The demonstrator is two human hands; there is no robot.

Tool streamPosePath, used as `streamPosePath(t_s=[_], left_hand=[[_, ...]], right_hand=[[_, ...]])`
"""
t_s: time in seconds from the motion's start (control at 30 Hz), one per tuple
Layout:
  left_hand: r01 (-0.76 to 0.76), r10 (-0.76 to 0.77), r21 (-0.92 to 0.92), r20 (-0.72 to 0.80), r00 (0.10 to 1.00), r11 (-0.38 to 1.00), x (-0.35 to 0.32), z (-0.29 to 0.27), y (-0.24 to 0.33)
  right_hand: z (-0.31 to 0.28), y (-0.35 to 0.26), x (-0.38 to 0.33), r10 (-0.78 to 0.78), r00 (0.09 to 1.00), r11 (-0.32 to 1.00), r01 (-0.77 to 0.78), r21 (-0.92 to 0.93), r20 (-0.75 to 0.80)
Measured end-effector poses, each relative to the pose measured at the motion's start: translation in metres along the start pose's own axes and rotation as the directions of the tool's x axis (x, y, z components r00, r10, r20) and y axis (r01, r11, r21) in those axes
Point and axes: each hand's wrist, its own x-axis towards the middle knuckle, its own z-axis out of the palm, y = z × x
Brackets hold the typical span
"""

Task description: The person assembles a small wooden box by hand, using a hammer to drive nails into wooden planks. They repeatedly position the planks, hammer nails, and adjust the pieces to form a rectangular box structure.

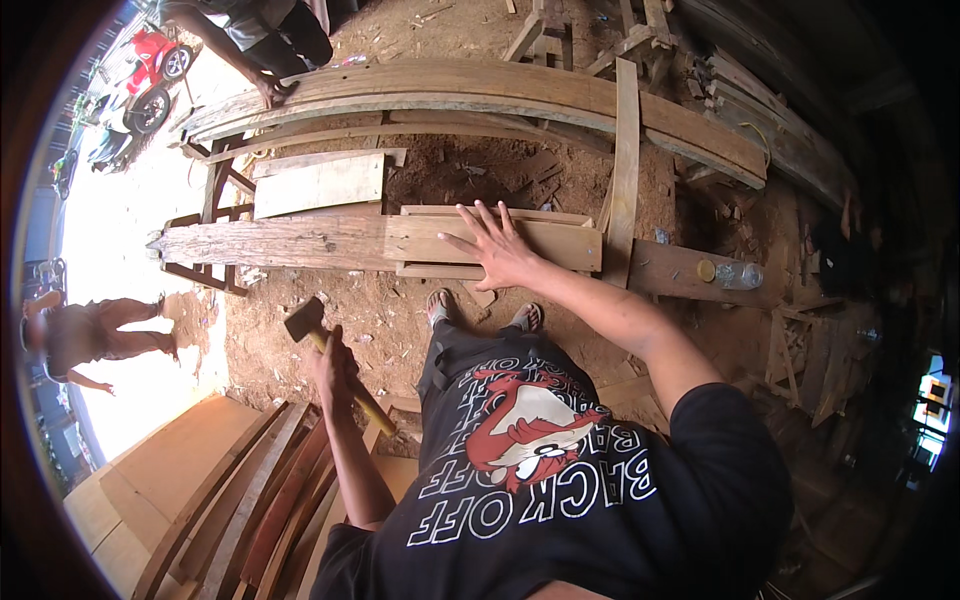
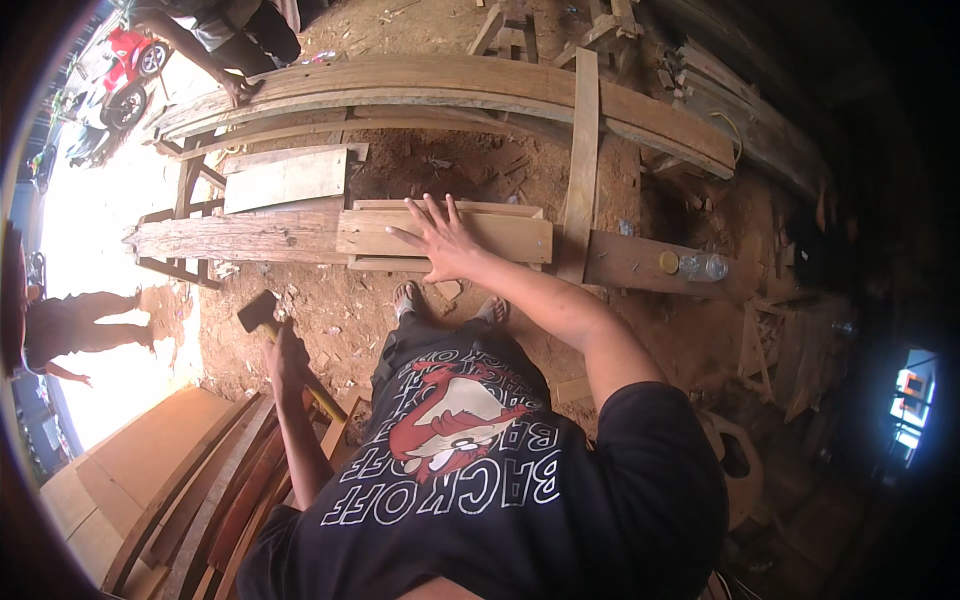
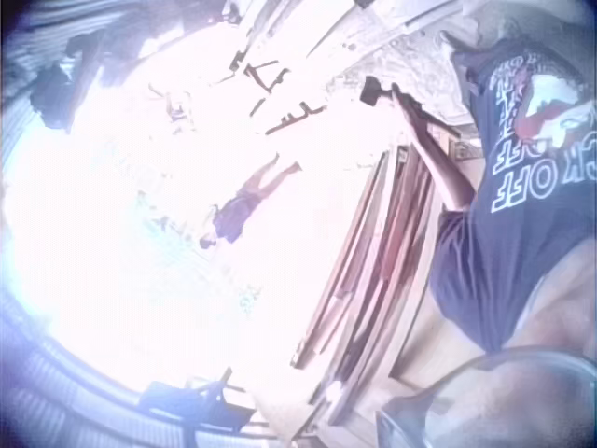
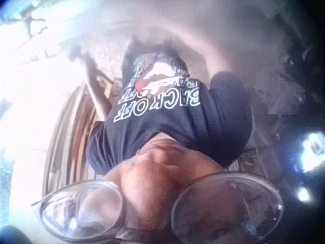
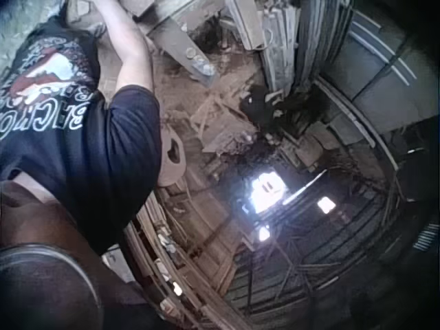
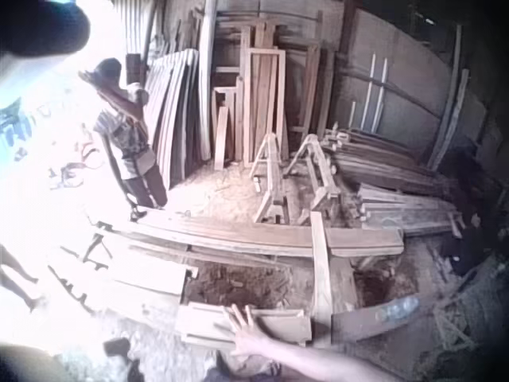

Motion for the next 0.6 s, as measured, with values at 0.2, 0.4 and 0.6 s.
streamPosePath(t_s=[0.2, 0.4, 0.6], left_hand=[[0.226, -0.195, -0.146, 0.196, 0.961, 0.963, 0.047, -0.037, -0.058], [0.339, -0.254, -0.033, 0.598, 0.760, 0.940, 0.115, -0.016, -0.057], [0.330, -0.407, 0.241, 0.595, 0.693, 0.913, 0.131, 0.034, -0.067]], right_hand=[[0.003, -0.001, 0.034, 0.142, 0.988, 0.968, -0.150, 0.201, 0.052], [-0.022, 0.109, 0.016, 0.682, 0.628, 0.597, -0.774, 0.210, 0.375], [-0.020, 0.128, -0.023, 0.623, 0.561, 0.569, -0.803, 0.177, 0.545]])
